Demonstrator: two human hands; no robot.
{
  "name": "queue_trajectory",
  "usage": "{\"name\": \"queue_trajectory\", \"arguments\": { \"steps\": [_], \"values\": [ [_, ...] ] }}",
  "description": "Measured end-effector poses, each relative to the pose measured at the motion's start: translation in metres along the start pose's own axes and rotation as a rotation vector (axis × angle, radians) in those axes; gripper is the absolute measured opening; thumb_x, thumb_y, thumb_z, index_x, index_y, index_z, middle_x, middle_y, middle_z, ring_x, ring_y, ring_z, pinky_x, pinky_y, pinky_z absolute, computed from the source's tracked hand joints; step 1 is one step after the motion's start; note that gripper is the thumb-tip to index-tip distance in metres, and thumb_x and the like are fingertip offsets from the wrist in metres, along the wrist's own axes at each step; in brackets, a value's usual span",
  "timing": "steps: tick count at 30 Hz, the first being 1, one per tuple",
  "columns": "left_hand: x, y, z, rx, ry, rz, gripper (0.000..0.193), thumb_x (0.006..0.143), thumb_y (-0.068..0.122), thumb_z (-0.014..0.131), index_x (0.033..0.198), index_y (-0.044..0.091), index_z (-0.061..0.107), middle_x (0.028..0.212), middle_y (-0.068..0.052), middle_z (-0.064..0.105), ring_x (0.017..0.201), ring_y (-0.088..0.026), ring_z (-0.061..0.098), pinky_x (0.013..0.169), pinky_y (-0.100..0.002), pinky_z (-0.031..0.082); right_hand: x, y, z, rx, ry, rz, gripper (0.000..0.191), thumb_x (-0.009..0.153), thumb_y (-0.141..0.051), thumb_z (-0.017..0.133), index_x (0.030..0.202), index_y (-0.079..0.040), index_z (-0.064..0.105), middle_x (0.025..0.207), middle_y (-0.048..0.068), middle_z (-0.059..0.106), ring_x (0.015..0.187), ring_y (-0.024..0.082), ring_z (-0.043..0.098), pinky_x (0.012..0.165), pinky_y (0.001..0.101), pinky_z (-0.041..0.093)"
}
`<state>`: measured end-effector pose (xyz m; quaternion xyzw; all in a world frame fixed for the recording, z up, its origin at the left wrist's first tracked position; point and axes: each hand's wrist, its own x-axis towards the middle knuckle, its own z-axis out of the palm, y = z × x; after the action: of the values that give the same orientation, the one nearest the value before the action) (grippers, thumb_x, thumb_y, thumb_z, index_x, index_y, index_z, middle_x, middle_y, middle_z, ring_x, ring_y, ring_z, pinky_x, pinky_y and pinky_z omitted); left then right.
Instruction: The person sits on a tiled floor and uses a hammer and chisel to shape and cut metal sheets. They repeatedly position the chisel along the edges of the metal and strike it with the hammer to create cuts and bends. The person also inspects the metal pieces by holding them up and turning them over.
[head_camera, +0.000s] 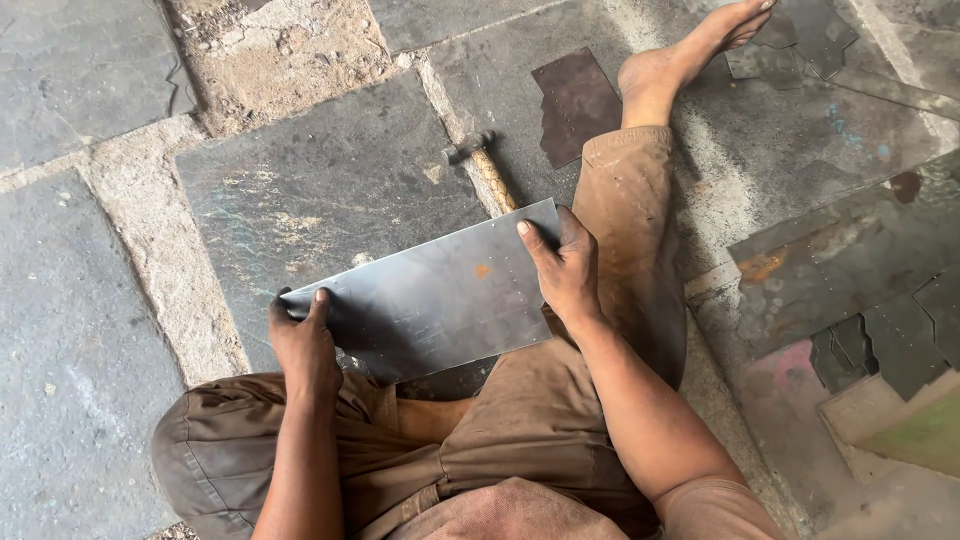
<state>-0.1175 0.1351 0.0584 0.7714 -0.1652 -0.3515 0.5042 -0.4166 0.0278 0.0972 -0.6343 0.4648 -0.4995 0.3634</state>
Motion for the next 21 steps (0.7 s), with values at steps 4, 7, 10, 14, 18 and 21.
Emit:
{"name": "queue_trajectory", "arguments": {
  "steps": [4, 7, 10, 14, 18, 21],
  "values": [
    [-0.006, 0.006, 0.0, -0.131, -0.002, 0.034, 0.058, 0.096, 0.013, 0.068, 0.146, -0.001, 0.041, 0.124, -0.016, 0.062, 0.106, -0.021, 0.065, 0.091, -0.034, 0.056, 0.0, -0.001, 0.002, -0.001, 0.019, -0.027, 0.027, 0.103, -0.029, 0.069, 0.1, -0.003, 0.065, 0.081, -0.001, 0.064, 0.075, 0.009, 0.056, 0.069, 0.0276, 0.049],
    [-0.008, 0.008, -0.003, -0.213, -0.033, 0.198, 0.059, 0.097, 0.011, 0.07, 0.148, -0.002, 0.043, 0.13, -0.016, 0.062, 0.115, -0.022, 0.063, 0.098, -0.034, 0.054, -0.002, -0.006, 0.003, -0.025, 0.076, -0.087, 0.027, 0.105, -0.029, 0.069, 0.106, -0.002, 0.065, 0.091, 0.003, 0.067, 0.084, 0.013, 0.061, 0.077, 0.0305, 0.052],
    [-0.005, 0.004, -0.009, -0.298, -0.028, 0.239, 0.059, 0.098, 0.014, 0.073, 0.15, 0.003, 0.046, 0.13, -0.02, 0.064, 0.116, -0.026, 0.063, 0.097, -0.035, 0.053, -0.012, -0.013, 0.0, -0.119, 0.122, -0.15, 0.027, 0.108, -0.028, 0.069, 0.11, -0.001, 0.065, 0.099, 0.006, 0.066, 0.091, 0.016, 0.061, 0.085, 0.0342, 0.052],
    [0.003, -0.002, -0.015, -0.446, -0.083, 0.31, 0.062, 0.099, 0.019, 0.071, 0.152, 0.007, 0.042, 0.143, -0.022, 0.058, 0.13, -0.028, 0.058, 0.109, -0.039, 0.051, -0.021, -0.014, -0.003, -0.246, 0.152, -0.456, 0.034, 0.114, -0.026, 0.066, 0.125, 0.004, 0.058, 0.108, 0.011, 0.061, 0.1, 0.02, 0.06, 0.093, 0.0333, 0.05],
    [0.002, -0.001, -0.017, -0.395, -0.106, 0.285, 0.073, 0.098, 0.031, 0.071, 0.157, 0.009, 0.035, 0.156, -0.028, 0.043, 0.145, -0.036, 0.045, 0.119, -0.047, 0.041, -0.027, -0.01, 0.003, 0.017, 0.108, -0.423, 0.048, 0.113, -0.032, 0.067, 0.137, 0.006, 0.05, 0.101, 0.009, 0.061, 0.09, 0.015, 0.059, 0.084, 0.0255, 0.049],
    [0.001, 0.003, -0.018, -0.349, -0.094, 0.249, 0.081, 0.095, 0.039, 0.072, 0.159, 0.011, 0.032, 0.161, -0.03, 0.036, 0.149, -0.039, 0.04, 0.12, -0.049, 0.039, -0.028, -0.007, 0.007, 0.009, 0.079, -0.427, 0.049, 0.114, -0.034, 0.068, 0.137, 0.005, 0.05, 0.096, 0.007, 0.063, 0.086, 0.013, 0.061, 0.082, 0.0231, 0.05]
  ]
}}
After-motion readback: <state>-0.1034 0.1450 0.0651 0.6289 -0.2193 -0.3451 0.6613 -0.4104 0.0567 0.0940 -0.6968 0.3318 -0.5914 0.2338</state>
